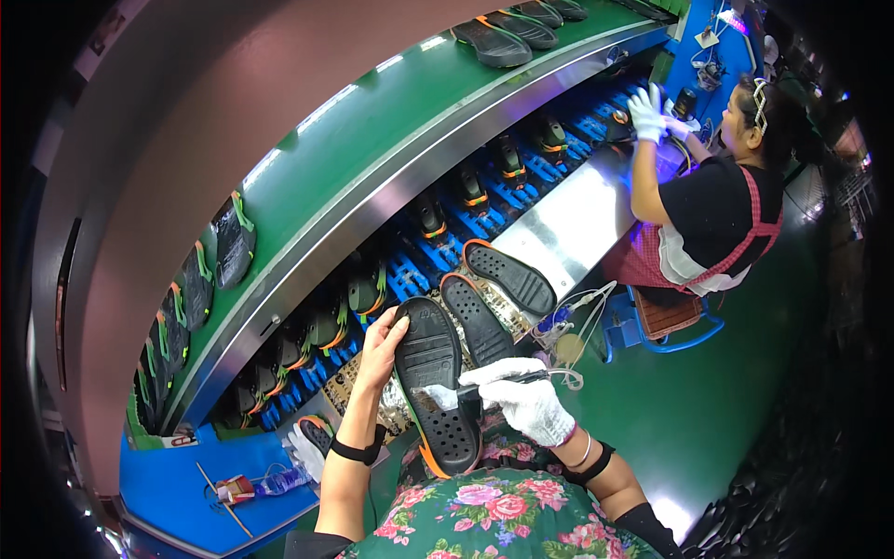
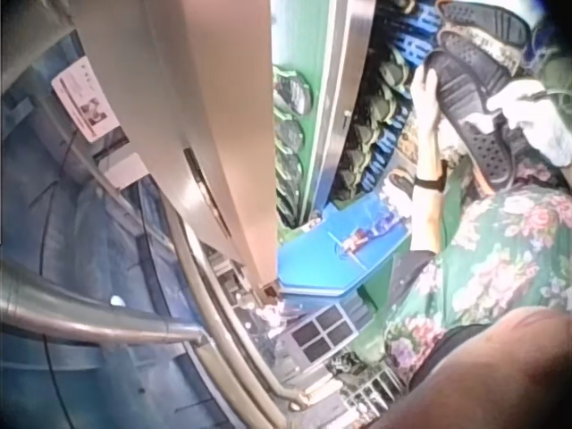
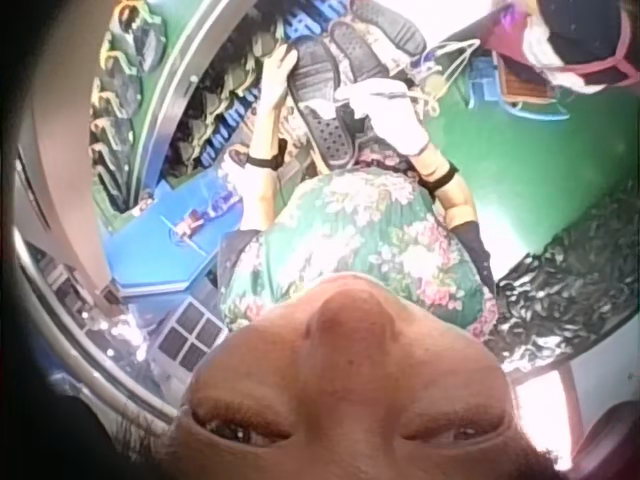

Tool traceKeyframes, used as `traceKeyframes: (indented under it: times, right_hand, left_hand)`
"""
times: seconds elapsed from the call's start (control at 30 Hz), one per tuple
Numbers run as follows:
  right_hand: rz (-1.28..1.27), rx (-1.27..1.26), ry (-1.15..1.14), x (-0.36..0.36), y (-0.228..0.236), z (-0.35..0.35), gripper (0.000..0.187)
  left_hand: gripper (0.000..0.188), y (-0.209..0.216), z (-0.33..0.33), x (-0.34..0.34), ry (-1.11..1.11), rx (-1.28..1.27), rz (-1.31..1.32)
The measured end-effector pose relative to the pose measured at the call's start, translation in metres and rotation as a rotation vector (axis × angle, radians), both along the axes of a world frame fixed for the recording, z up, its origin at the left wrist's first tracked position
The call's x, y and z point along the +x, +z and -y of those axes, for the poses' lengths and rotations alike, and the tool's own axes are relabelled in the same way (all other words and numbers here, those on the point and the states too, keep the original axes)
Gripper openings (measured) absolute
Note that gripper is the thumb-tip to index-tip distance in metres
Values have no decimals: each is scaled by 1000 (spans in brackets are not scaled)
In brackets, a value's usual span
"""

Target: Applying glue or chemical primer to the bottom of shoe soles using a handheld brush.

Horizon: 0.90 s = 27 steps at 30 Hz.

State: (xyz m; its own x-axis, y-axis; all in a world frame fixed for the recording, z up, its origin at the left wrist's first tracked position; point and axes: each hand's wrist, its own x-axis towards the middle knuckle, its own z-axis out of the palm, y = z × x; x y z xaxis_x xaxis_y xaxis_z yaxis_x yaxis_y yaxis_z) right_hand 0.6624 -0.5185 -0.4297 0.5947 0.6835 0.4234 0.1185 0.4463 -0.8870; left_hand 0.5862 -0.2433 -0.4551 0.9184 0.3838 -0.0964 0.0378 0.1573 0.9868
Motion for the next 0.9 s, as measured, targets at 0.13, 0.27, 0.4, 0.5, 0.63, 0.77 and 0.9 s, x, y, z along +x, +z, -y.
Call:
traceKeyframes:
  times: [0.13,0.27,0.4,0.5,0.63,0.77,0.9]
  right_hand:
    - [-132,-91,43,-4,4,-1,20]
    - [-609,-152,156,-8,14,-1,23]
    - [-388,-114,85,-6,14,-6,18]
    - [-727,-144,203,-7,8,-11,16]
    - [-367,-120,154,-9,2,-12,18]
    - [-490,-132,170,-7,3,-15,18]
    - [-267,-72,99,-7,8,-20,20]
  left_hand:
    - [14,5,6,-4,99,86,54]
    - [7,9,6,-8,238,79,-12]
    - [14,1,6,-16,258,98,-38]
    - [32,-11,10,-33,230,-157,12]
    - [79,-29,29,-61,277,-507,29]
    - [110,-41,53,-76,188,-1203,164]
    - [119,-55,78,-84,-263,-1244,132]
